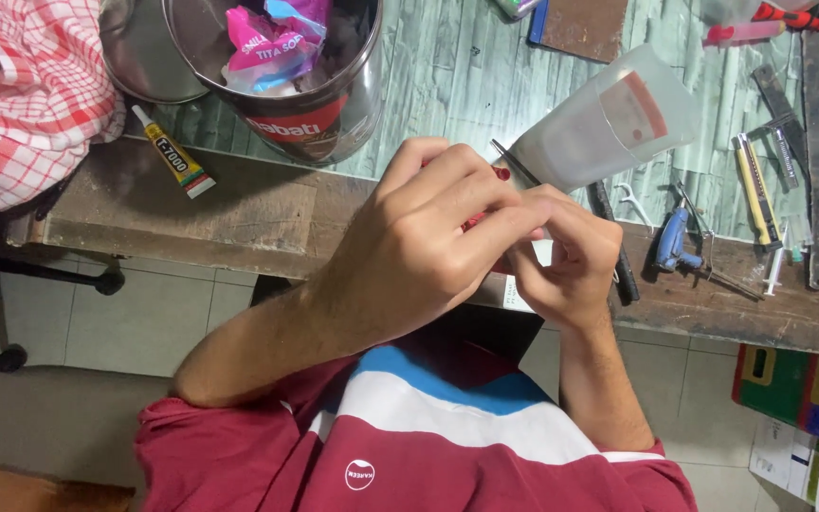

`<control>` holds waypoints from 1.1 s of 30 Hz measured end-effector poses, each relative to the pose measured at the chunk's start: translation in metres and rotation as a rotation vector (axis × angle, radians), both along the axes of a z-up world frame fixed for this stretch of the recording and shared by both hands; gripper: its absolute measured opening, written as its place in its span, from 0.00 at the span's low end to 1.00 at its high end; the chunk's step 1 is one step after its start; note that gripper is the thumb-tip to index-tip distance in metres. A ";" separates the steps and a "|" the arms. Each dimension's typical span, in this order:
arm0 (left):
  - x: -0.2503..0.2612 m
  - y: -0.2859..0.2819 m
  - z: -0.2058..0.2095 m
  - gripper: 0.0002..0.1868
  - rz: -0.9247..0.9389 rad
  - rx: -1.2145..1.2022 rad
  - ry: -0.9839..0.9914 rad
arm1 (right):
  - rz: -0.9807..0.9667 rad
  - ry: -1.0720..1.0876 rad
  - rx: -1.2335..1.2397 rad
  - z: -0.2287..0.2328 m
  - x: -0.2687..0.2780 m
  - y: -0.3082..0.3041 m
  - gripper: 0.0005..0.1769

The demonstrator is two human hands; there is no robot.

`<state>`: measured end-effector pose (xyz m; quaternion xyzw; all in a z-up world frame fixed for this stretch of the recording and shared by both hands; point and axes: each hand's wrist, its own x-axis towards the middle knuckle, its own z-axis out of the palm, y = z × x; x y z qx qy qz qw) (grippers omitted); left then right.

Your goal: Using a manual syringe to fill small red battery cells with liquid on a workbench.

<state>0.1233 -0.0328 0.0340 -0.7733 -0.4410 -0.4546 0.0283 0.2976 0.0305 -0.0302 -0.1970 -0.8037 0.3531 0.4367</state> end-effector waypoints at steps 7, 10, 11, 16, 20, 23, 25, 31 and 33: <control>0.000 -0.004 -0.003 0.06 0.021 -0.035 0.026 | 0.184 0.161 -0.282 -0.009 0.010 0.004 0.11; 0.001 -0.005 -0.004 0.09 0.068 -0.030 0.065 | 0.236 0.212 -0.356 -0.010 0.009 0.003 0.11; 0.001 -0.006 -0.006 0.14 0.097 -0.029 0.092 | 0.236 0.228 -0.373 -0.012 0.008 0.004 0.12; 0.003 -0.002 -0.005 0.12 0.104 0.010 0.101 | 0.215 0.197 -0.348 -0.013 0.008 0.007 0.16; 0.008 0.006 -0.007 0.06 0.164 0.030 0.165 | 0.111 0.133 -0.333 -0.016 0.010 0.006 0.17; 0.004 0.006 0.002 0.09 0.125 0.034 0.152 | 0.038 0.078 -0.303 -0.015 0.011 0.007 0.17; 0.003 0.008 -0.001 0.09 0.113 0.024 0.141 | 0.028 0.068 -0.307 -0.018 0.014 0.009 0.16; 0.004 0.009 -0.006 0.11 0.114 -0.044 0.147 | 0.109 0.114 -0.438 -0.015 0.014 0.012 0.17; 0.003 0.009 -0.004 0.10 0.101 -0.042 0.146 | 0.130 0.111 -0.477 -0.009 0.014 0.014 0.17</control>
